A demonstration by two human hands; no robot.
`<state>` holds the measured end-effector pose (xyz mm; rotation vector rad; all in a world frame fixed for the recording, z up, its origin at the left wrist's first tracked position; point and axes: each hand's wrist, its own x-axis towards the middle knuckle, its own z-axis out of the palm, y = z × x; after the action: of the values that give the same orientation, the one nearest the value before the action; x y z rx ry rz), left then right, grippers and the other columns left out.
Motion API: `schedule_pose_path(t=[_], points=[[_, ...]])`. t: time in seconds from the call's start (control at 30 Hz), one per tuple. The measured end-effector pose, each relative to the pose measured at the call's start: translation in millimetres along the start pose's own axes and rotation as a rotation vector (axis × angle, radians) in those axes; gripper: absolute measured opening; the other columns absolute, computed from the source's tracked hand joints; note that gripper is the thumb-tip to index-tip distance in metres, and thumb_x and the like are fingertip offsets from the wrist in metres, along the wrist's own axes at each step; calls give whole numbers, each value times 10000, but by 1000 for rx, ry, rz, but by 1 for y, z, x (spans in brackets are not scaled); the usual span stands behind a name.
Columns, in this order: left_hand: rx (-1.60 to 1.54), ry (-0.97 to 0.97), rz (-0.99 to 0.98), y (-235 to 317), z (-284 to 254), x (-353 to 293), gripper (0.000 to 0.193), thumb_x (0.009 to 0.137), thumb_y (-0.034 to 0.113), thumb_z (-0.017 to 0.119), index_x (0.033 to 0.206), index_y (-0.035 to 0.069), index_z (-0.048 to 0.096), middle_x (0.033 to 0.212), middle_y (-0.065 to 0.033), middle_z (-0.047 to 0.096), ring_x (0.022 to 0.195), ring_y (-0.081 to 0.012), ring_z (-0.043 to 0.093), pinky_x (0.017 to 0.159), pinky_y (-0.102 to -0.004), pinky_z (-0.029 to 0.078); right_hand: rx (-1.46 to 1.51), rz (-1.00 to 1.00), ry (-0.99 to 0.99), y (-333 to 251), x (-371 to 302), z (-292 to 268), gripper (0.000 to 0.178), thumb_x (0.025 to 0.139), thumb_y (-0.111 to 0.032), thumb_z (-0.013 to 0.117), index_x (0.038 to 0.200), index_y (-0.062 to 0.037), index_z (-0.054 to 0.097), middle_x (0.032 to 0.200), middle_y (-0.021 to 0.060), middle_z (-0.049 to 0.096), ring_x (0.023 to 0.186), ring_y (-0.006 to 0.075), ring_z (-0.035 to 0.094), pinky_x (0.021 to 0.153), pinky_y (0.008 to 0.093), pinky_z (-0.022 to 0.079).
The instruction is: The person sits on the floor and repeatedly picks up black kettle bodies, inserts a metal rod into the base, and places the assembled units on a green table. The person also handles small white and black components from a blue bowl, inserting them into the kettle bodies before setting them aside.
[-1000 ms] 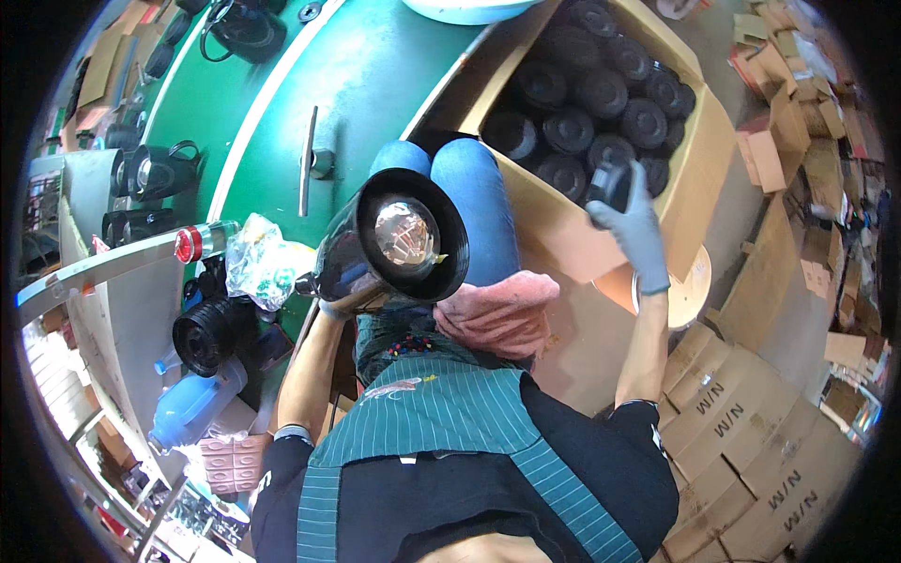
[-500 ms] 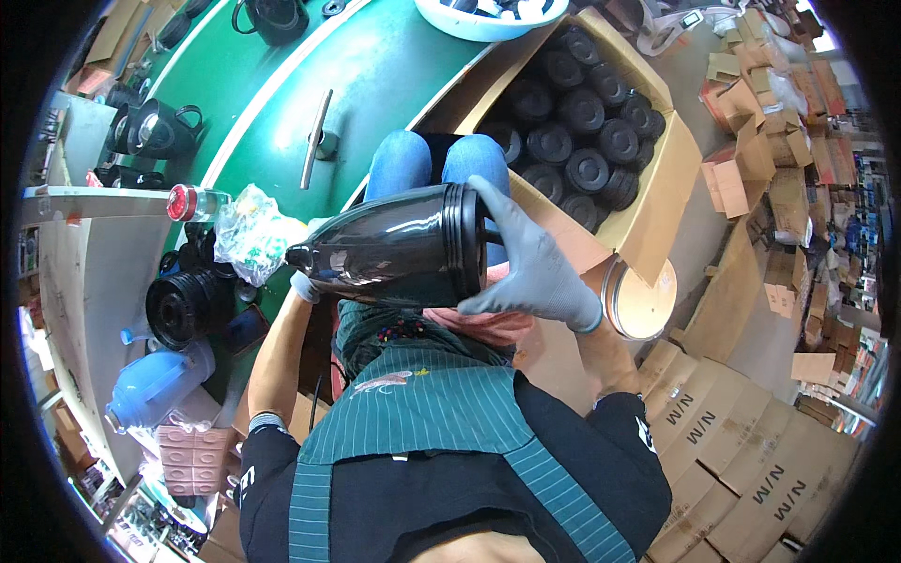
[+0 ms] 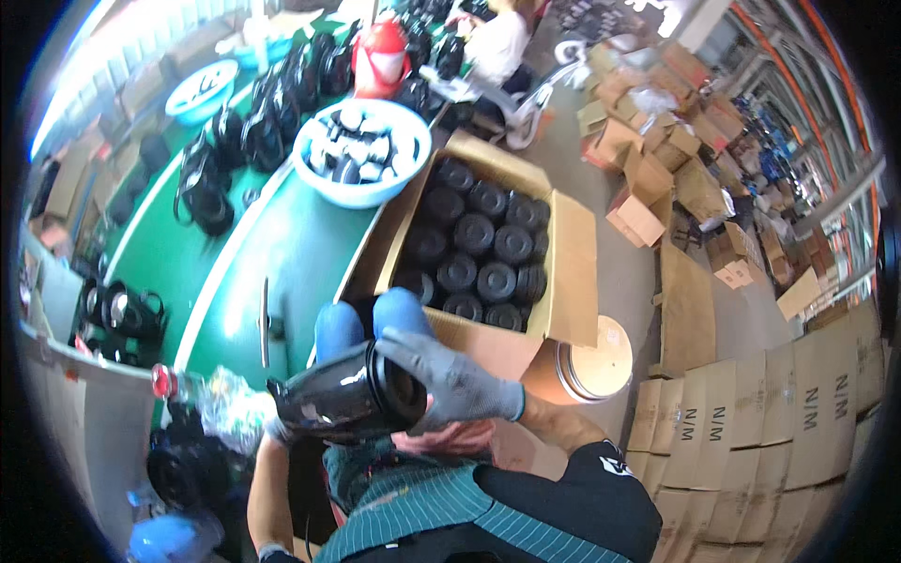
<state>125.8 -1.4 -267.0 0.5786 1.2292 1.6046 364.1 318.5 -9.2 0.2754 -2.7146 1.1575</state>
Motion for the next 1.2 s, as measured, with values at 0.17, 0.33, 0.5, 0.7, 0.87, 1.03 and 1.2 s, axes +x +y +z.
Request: schedule_pose_path(t=[0.17, 0.33, 0.5, 0.7, 0.87, 1.03, 1.2], points=[[10, 32, -27, 9, 12, -3, 515, 986, 174, 732, 1449, -7, 596, 1410, -129, 646, 1225, -237, 639, 1072, -418, 529, 156, -30, -26, 3, 1, -9, 1367, 618, -268, 1017, 1719, -84, 229, 1667, 303, 354, 1544, 490, 376, 1295, 545, 324], [29, 54, -34, 13, 20, -6, 487, 965, 158, 744, 1407, -9, 628, 1353, -117, 675, 1180, -216, 652, 1039, -396, 539, 69, -115, 19, 2, -2, -9, 1396, 580, -283, 1041, 1717, -93, 253, 1657, 292, 377, 1520, 482, 422, 1267, 541, 375], [40, 74, -29, 8, 27, -9, 459, 944, 143, 757, 1365, -12, 659, 1297, -105, 703, 1134, -194, 666, 1006, -375, 549, 23, -231, 56, -4, -7, -6, 1365, 570, -311, 1053, 1704, -120, 318, 1668, 267, 384, 1500, 469, 468, 1230, 528, 437], [42, 94, -15, 6, 41, -10, 426, 918, 124, 771, 1314, -15, 697, 1229, -90, 737, 1079, -169, 681, 966, -349, 561, 62, -208, 14, 4, -13, -5, 1381, 625, -256, 1030, 1737, -108, 224, 1713, 260, 309, 1573, 458, 359, 1271, 514, 379], [112, 169, 52, 23, 43, -13, 400, 897, 108, 783, 1272, -17, 728, 1173, -78, 766, 1033, -147, 695, 933, -327, 570, 226, -88, -9, 32, -10, -4, 1379, 705, -266, 988, 1746, -46, 111, 1732, 273, 256, 1629, 412, 262, 1328, 476, 275], [593, 369, 232, 95, 90, -5, 374, 876, 93, 796, 1230, -20, 759, 1116, -65, 794, 988, -126, 708, 900, -306, 580, 930, 367, 153, 70, -29, 40, 946, 1138, -555, 499, 1739, 5, 29, 1785, 213, 172, 1662, 321, 168, 1347, 429, 131], [720, 490, 330, 136, 131, -10, 280, 850, 116, 784, 1088, -30, 795, 937, -38, 799, 865, -93, 702, 808, -290, 580, 712, 150, 277, 33, -9, 41, 830, 1174, -525, 403, 1743, -7, 92, 1784, 216, 201, 1659, 339, 192, 1345, 407, 119]])
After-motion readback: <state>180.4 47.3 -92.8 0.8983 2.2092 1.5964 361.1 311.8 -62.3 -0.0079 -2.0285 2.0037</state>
